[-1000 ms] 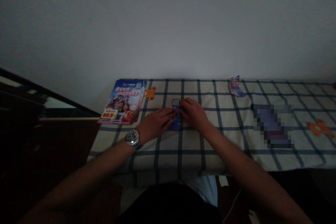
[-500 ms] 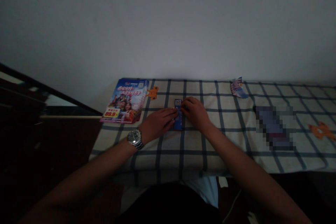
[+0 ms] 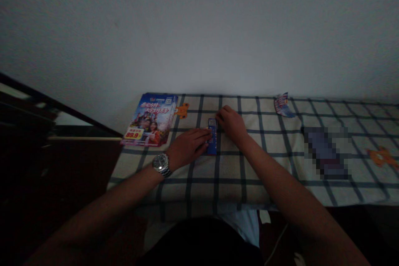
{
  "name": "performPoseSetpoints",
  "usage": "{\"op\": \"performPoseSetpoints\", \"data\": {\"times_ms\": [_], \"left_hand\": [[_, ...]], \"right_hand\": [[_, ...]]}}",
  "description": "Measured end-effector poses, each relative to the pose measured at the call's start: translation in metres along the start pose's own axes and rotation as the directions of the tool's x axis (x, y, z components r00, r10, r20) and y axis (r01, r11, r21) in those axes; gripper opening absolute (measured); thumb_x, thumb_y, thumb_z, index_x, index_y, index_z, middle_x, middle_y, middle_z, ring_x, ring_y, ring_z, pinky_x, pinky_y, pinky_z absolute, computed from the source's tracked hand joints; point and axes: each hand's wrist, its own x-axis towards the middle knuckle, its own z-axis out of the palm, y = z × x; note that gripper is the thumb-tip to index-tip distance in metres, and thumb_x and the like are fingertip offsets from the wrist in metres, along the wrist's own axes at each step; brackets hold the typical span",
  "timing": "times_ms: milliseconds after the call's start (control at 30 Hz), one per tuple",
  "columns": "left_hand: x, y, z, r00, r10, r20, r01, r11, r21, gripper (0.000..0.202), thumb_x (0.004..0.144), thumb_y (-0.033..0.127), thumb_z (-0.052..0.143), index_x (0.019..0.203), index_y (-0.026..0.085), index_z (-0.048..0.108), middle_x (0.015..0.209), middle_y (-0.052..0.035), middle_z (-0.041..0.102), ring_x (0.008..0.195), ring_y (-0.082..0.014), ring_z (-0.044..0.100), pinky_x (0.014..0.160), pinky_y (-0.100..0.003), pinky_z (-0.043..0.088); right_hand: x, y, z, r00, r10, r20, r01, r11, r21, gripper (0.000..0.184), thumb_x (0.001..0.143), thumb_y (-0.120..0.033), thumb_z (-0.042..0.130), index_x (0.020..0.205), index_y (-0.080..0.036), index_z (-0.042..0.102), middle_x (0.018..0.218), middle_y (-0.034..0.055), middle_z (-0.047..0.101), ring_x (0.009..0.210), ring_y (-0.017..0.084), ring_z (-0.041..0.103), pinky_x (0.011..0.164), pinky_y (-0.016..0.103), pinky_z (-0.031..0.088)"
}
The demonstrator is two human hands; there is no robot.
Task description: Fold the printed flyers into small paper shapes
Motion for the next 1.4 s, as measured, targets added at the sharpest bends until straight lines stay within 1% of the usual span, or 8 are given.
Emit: {"op": "performPoseSetpoints", "data": {"times_ms": [100,233,367,533,867,1033,1267,1400], "left_hand": [[0.000,0.000,-0.001,1.000,-0.004,-0.004,0.004,1.000,0.013,0.033,0.101,0.026,0.052,0.130,0.017,0.064,0.139,-0.0077,0.063,0.127,-0.0229,0.059,0.113,-0.043,0.047],[0.000,-0.001,0.000,1.000,-0.002,-0.006,0.002,1.000,0.012,0.033,0.100,0.025,0.053,0.130,0.017,0.064,0.139,-0.0075,0.063,0.128,-0.0233,0.058,0.112,-0.042,0.048],[0.001,-0.001,0.001,1.000,0.008,-0.010,-0.008,1.000,0.003,0.034,0.100,0.024,0.053,0.132,0.017,0.063,0.140,-0.0087,0.063,0.128,-0.0225,0.059,0.113,-0.042,0.047],[0.001,-0.002,0.000,1.000,0.009,-0.006,-0.009,1.000,0.011,0.035,0.101,0.023,0.051,0.133,0.016,0.063,0.141,-0.0085,0.062,0.128,-0.0231,0.059,0.112,-0.041,0.048],[0.001,-0.002,0.001,1.000,-0.003,-0.008,0.003,1.000,0.008,0.038,0.097,0.020,0.052,0.133,0.017,0.063,0.142,-0.0088,0.062,0.127,-0.0228,0.061,0.110,-0.042,0.049],[0.001,-0.002,0.000,1.000,0.007,0.000,-0.007,1.000,0.012,0.038,0.097,0.021,0.052,0.134,0.017,0.063,0.142,-0.0093,0.062,0.128,-0.0228,0.060,0.108,-0.042,0.051],[0.001,-0.001,0.000,1.000,-0.005,0.013,0.005,1.000,0.026,0.040,0.097,0.022,0.052,0.135,0.015,0.062,0.144,-0.0093,0.060,0.129,-0.0233,0.059,0.111,-0.042,0.049],[0.000,-0.002,0.001,1.000,-0.003,0.006,0.002,1.000,0.023,0.040,0.096,0.021,0.053,0.134,0.016,0.063,0.144,-0.0090,0.060,0.129,-0.0233,0.059,0.111,-0.043,0.049]], "right_hand": [[0.000,0.001,-0.003,1.000,0.014,0.000,-0.014,1.000,0.012,0.007,0.096,-0.023,0.061,0.093,-0.020,0.067,0.099,0.0068,0.066,0.085,0.021,0.064,0.075,0.033,0.048],[-0.007,0.000,-0.012,1.000,0.009,-0.004,-0.008,0.996,0.084,0.005,0.094,-0.022,0.063,0.095,-0.020,0.067,0.097,0.0056,0.065,0.079,0.019,0.063,0.073,0.031,0.048],[-0.022,-0.006,-0.017,0.998,-0.045,0.045,0.040,0.993,0.115,0.004,0.093,-0.024,0.066,0.094,-0.021,0.068,0.097,0.0057,0.066,0.086,0.021,0.064,0.077,0.033,0.049],[-0.035,-0.009,-0.014,0.993,-0.081,0.086,0.071,0.991,0.114,0.004,0.093,-0.022,0.067,0.094,-0.021,0.069,0.098,0.0067,0.068,0.092,0.023,0.064,0.082,0.036,0.050],[-0.040,-0.004,-0.006,0.993,-0.111,0.038,0.104,0.983,0.150,0.006,0.090,-0.022,0.069,0.096,-0.022,0.072,0.103,0.0081,0.068,0.098,0.026,0.064,0.090,0.044,0.053],[-0.050,-0.004,-0.007,0.989,-0.147,0.027,0.142,0.979,0.147,0.014,0.090,-0.025,0.072,0.103,-0.024,0.073,0.113,0.0087,0.069,0.106,0.028,0.064,0.095,0.049,0.053],[-0.066,-0.006,-0.013,0.981,-0.182,0.059,0.173,0.976,0.134,0.037,0.087,-0.030,0.076,0.123,-0.026,0.071,0.130,0.0091,0.067,0.122,0.031,0.061,0.105,0.052,0.052],[-0.070,-0.010,-0.017,0.977,-0.197,0.078,0.186,0.975,0.125,0.046,0.085,-0.033,0.078,0.130,-0.026,0.068,0.136,0.0096,0.064,0.127,0.032,0.058,0.108,0.053,0.050]]}}
